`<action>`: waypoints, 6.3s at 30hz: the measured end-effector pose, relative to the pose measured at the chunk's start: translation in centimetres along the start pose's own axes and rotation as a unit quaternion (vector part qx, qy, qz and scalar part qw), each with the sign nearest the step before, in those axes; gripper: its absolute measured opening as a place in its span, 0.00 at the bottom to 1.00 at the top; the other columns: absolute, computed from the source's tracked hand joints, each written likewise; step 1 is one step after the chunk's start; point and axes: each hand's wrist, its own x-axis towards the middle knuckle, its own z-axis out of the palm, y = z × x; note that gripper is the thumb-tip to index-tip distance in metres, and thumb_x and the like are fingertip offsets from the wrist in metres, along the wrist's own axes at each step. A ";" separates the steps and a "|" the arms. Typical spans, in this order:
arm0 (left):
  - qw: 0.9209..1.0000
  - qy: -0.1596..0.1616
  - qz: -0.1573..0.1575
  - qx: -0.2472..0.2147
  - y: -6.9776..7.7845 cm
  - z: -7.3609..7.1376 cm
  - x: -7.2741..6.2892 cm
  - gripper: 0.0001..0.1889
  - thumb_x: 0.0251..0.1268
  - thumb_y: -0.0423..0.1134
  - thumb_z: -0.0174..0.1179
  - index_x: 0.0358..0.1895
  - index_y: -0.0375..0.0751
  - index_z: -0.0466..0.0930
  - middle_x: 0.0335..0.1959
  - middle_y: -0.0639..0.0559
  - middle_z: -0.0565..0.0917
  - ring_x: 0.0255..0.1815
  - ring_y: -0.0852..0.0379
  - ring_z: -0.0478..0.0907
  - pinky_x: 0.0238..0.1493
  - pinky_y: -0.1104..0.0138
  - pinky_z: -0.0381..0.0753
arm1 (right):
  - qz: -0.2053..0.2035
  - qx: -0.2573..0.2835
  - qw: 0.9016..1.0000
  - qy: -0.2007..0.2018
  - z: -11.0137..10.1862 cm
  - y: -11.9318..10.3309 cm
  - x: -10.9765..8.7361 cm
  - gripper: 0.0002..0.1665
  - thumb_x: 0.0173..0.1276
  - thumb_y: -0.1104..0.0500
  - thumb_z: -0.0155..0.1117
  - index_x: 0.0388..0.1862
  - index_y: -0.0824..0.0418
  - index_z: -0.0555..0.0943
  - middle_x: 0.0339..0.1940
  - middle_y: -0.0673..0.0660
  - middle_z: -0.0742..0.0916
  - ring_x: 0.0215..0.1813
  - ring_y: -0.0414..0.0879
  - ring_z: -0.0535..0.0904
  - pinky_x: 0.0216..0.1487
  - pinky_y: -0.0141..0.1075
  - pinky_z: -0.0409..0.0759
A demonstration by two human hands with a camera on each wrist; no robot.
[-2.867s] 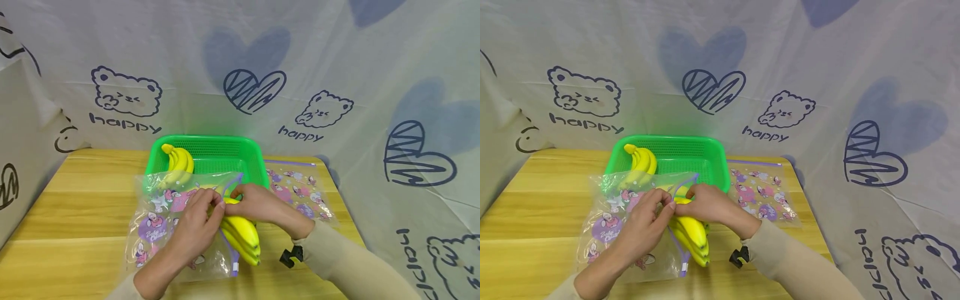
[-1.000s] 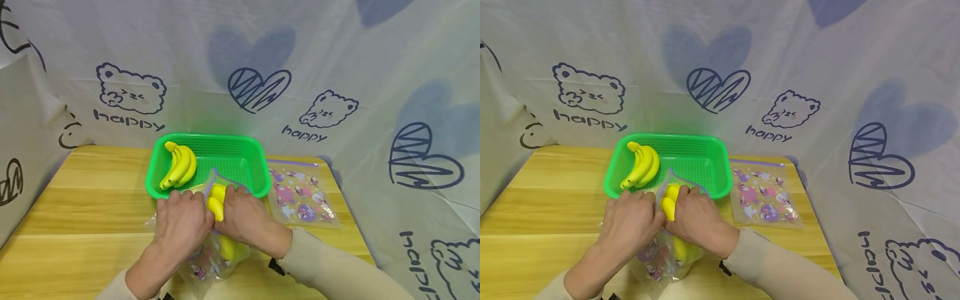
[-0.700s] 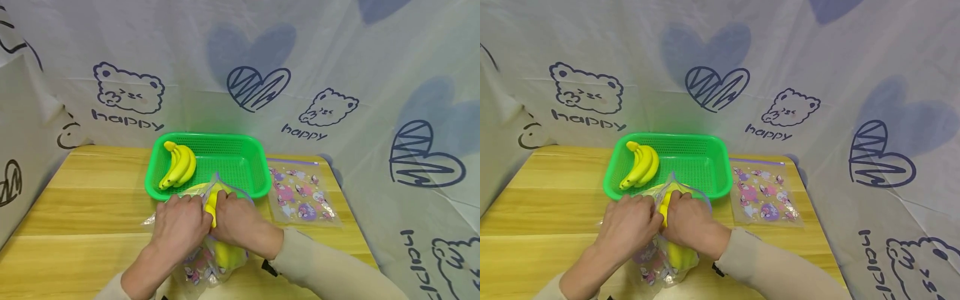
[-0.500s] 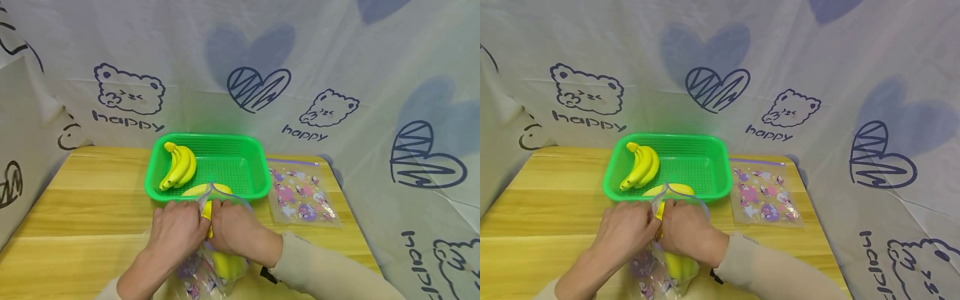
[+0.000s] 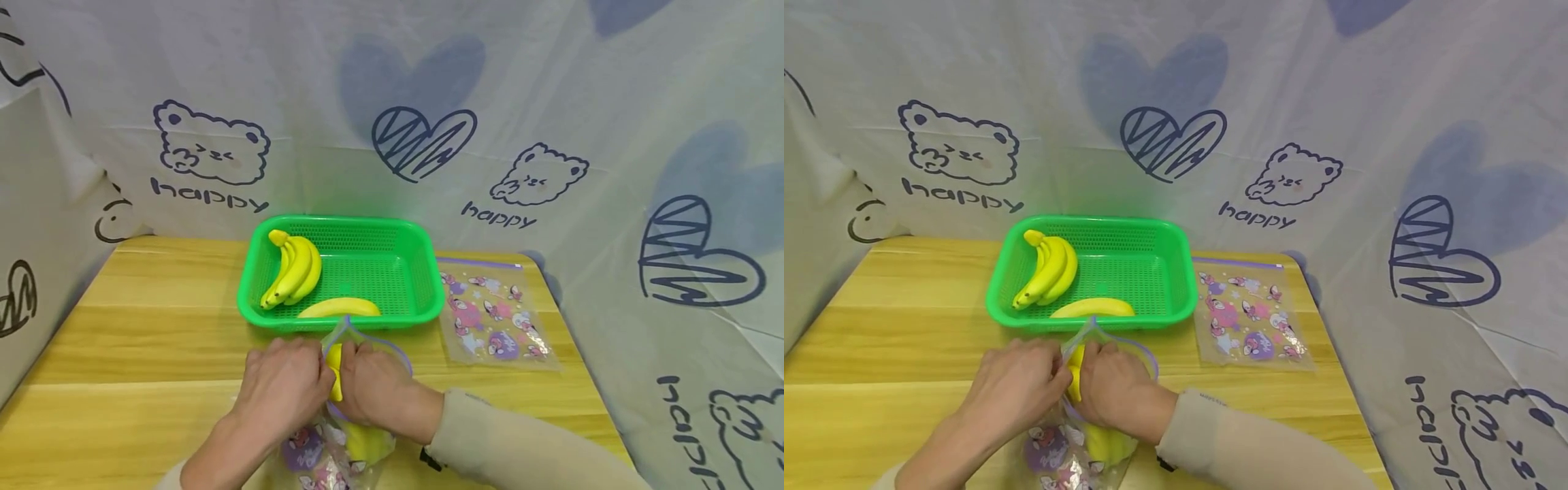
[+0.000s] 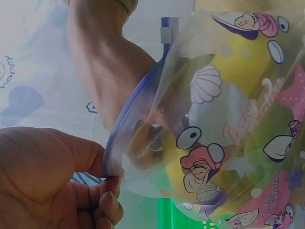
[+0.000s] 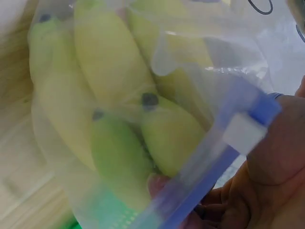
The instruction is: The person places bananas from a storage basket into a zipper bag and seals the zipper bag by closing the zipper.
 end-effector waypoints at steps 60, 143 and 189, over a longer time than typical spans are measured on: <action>0.994 0.078 0.032 -0.076 1.1 -6.6 -1.0 0.12 0.60 0.37 0.59 0.20 0.52 0.71 0.18 0.59 0.70 0.27 0.56 0.66 0.36 0.59 0.66 | 0.016 0.470 0.877 0.098 -8.2 10.3 -3.6 0.08 0.66 0.63 0.62 0.26 0.55 0.80 0.18 0.47 0.76 0.18 0.38 0.64 0.24 0.30 0.64; 0.987 0.059 0.077 -0.130 -0.9 -6.8 2.2 0.03 0.73 0.41 0.66 0.37 0.51 0.85 0.32 0.61 0.84 0.38 0.53 0.71 0.40 0.60 0.70 | -0.061 0.409 0.897 0.154 -9.7 12.5 -1.8 0.07 0.76 0.59 0.66 0.34 0.53 0.81 0.37 0.49 0.80 0.36 0.45 0.75 0.35 0.34 0.76; 0.988 0.048 0.143 -0.021 -9.3 -7.9 2.4 0.06 0.63 0.40 0.75 0.40 0.50 0.88 0.43 0.55 0.88 0.52 0.46 0.77 0.51 0.45 0.73 | 0.030 0.402 0.901 0.158 -8.4 17.3 -3.0 0.05 0.75 0.60 0.67 0.36 0.54 0.85 0.37 0.51 0.83 0.37 0.47 0.79 0.43 0.38 0.81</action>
